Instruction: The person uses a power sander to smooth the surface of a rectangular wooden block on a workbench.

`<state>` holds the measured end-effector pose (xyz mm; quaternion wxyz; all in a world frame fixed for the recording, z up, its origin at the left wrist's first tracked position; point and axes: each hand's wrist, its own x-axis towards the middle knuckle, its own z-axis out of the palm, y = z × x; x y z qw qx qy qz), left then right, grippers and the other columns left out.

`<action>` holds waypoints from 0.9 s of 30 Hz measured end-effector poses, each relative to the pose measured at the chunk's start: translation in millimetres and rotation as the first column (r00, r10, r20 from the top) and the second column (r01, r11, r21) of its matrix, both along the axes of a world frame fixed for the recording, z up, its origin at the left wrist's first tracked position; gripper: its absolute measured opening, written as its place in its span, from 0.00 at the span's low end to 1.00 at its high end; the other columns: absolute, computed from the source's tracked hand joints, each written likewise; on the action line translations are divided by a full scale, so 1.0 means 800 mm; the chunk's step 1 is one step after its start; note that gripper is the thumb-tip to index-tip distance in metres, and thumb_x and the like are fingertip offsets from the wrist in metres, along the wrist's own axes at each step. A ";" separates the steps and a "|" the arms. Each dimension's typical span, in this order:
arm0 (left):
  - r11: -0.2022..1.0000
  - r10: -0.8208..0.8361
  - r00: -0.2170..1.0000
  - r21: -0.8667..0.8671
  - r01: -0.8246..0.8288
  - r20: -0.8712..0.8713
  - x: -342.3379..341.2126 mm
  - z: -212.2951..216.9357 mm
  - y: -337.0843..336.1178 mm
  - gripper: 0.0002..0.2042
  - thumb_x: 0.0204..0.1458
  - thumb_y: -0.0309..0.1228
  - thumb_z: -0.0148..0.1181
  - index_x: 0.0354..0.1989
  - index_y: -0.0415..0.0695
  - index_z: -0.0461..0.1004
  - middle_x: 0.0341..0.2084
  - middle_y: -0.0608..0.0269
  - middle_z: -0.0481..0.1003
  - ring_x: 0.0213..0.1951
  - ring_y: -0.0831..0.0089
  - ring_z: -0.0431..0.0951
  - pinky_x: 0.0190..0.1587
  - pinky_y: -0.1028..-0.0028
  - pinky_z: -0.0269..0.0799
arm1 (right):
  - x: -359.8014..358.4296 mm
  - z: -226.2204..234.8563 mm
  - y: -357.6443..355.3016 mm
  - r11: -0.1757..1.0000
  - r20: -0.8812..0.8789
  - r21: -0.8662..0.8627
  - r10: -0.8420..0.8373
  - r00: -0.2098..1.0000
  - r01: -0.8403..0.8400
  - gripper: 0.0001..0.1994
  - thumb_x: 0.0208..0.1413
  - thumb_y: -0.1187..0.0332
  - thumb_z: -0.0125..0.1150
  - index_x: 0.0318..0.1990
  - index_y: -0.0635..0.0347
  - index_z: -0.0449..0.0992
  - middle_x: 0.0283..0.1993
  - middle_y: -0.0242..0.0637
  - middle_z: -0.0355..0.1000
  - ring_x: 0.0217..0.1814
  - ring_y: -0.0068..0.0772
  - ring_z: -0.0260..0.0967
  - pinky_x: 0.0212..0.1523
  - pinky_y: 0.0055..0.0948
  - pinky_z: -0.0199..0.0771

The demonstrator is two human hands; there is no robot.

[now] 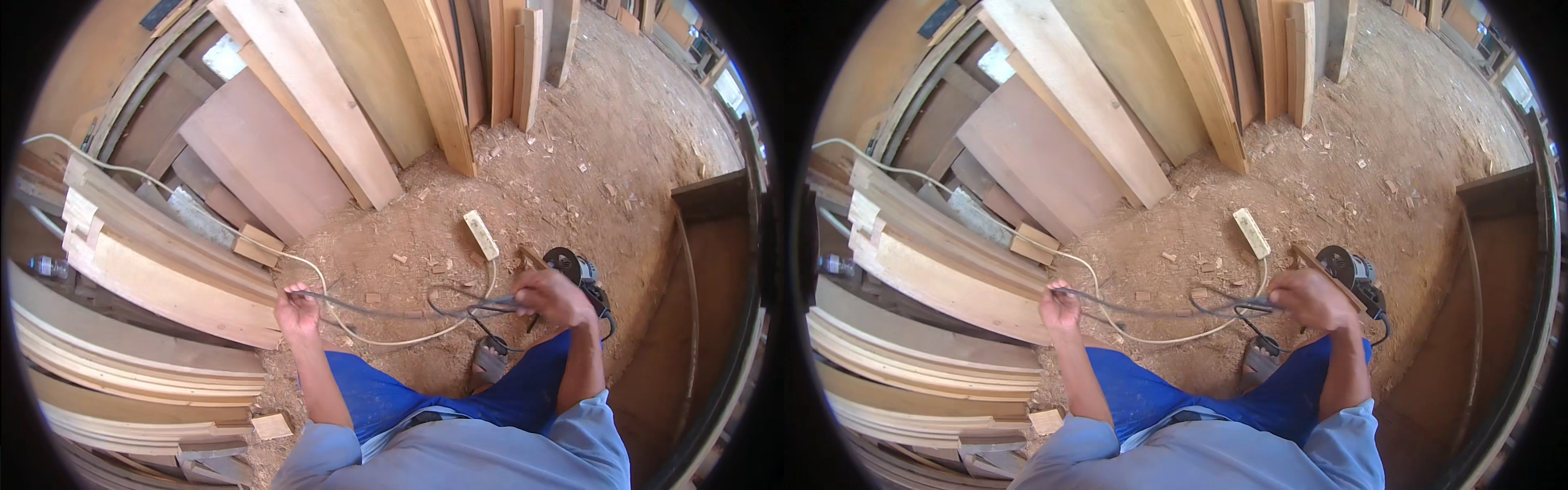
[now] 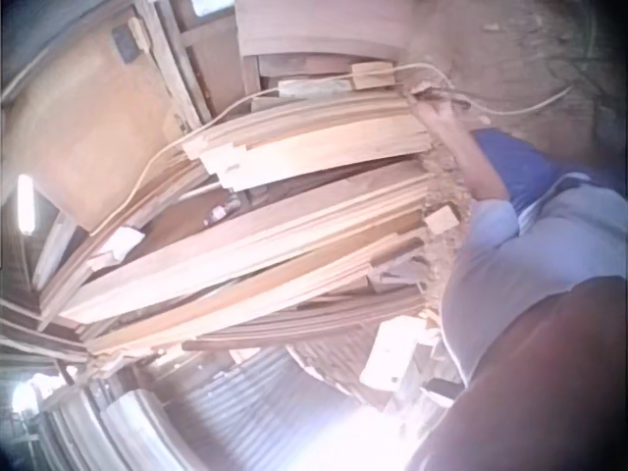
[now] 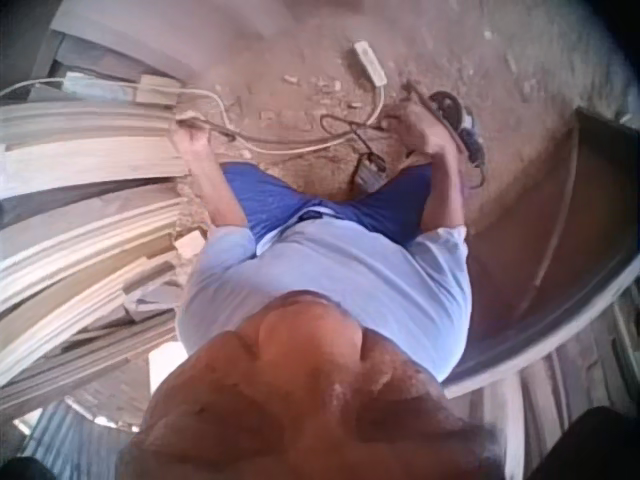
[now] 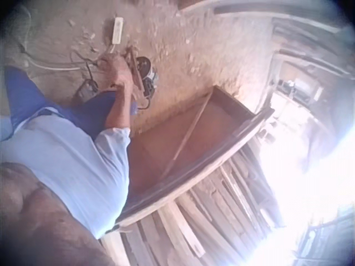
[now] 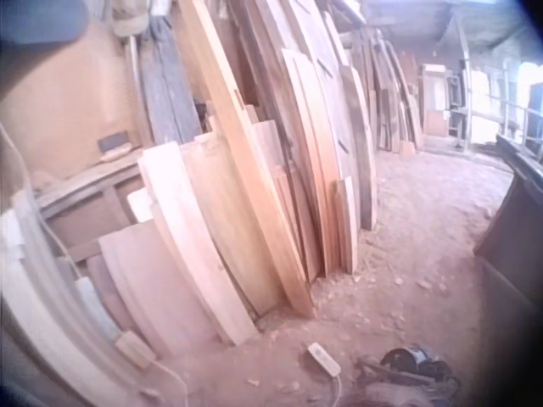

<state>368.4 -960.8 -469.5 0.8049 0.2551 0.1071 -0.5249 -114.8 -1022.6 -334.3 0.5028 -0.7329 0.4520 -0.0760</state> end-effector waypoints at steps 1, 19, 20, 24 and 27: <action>1.000 0.018 0.998 -0.026 -0.017 0.057 -0.004 0.044 -0.007 0.16 0.68 0.35 0.40 0.31 0.41 0.70 0.21 0.66 0.71 0.22 0.74 0.72 0.27 0.74 0.77 | 0.007 -0.015 -0.001 0.990 -0.073 -0.017 0.140 0.988 -0.141 0.07 0.59 0.73 0.54 0.39 0.64 0.79 0.31 0.39 0.76 0.36 0.32 0.74 0.38 0.31 0.73; 0.374 -0.387 -0.584 0.700 0.608 0.714 -0.252 0.013 0.071 0.17 0.64 0.40 0.47 0.37 0.37 0.75 0.27 0.41 0.75 0.34 0.43 0.77 0.39 0.53 0.72 | 0.045 -0.086 -0.055 0.529 0.537 0.737 -0.836 0.112 0.421 0.22 0.64 0.62 0.58 0.63 0.55 0.63 0.37 0.34 0.74 0.24 0.17 0.63 0.27 0.21 0.68; 0.406 -0.312 -0.571 0.650 0.643 0.760 -0.243 0.000 0.068 0.16 0.64 0.40 0.48 0.41 0.38 0.75 0.32 0.41 0.76 0.38 0.44 0.77 0.43 0.54 0.71 | 0.041 -0.067 -0.051 0.525 0.548 0.706 -0.830 0.103 0.474 0.19 0.64 0.63 0.58 0.60 0.56 0.65 0.35 0.31 0.72 0.22 0.15 0.60 0.25 0.20 0.64; 0.496 -0.388 -0.427 0.576 0.650 0.817 -0.181 -0.061 0.023 0.18 0.63 0.39 0.49 0.54 0.40 0.73 0.46 0.44 0.76 0.51 0.48 0.75 0.54 0.57 0.69 | 0.028 -0.029 -0.051 0.253 0.596 -0.096 -0.760 0.260 0.963 0.10 0.65 0.67 0.56 0.51 0.57 0.71 0.31 0.24 0.66 0.25 0.11 0.56 0.26 0.18 0.59; 0.357 -0.644 -0.649 0.910 0.213 0.404 -0.109 -0.128 0.001 0.19 0.59 0.36 0.51 0.55 0.39 0.74 0.48 0.44 0.77 0.52 0.49 0.76 0.55 0.57 0.71 | 0.005 -0.039 -0.052 0.167 0.679 -0.258 -0.669 0.302 0.952 0.09 0.66 0.67 0.54 0.49 0.58 0.72 0.31 0.22 0.62 0.29 0.10 0.53 0.28 0.17 0.55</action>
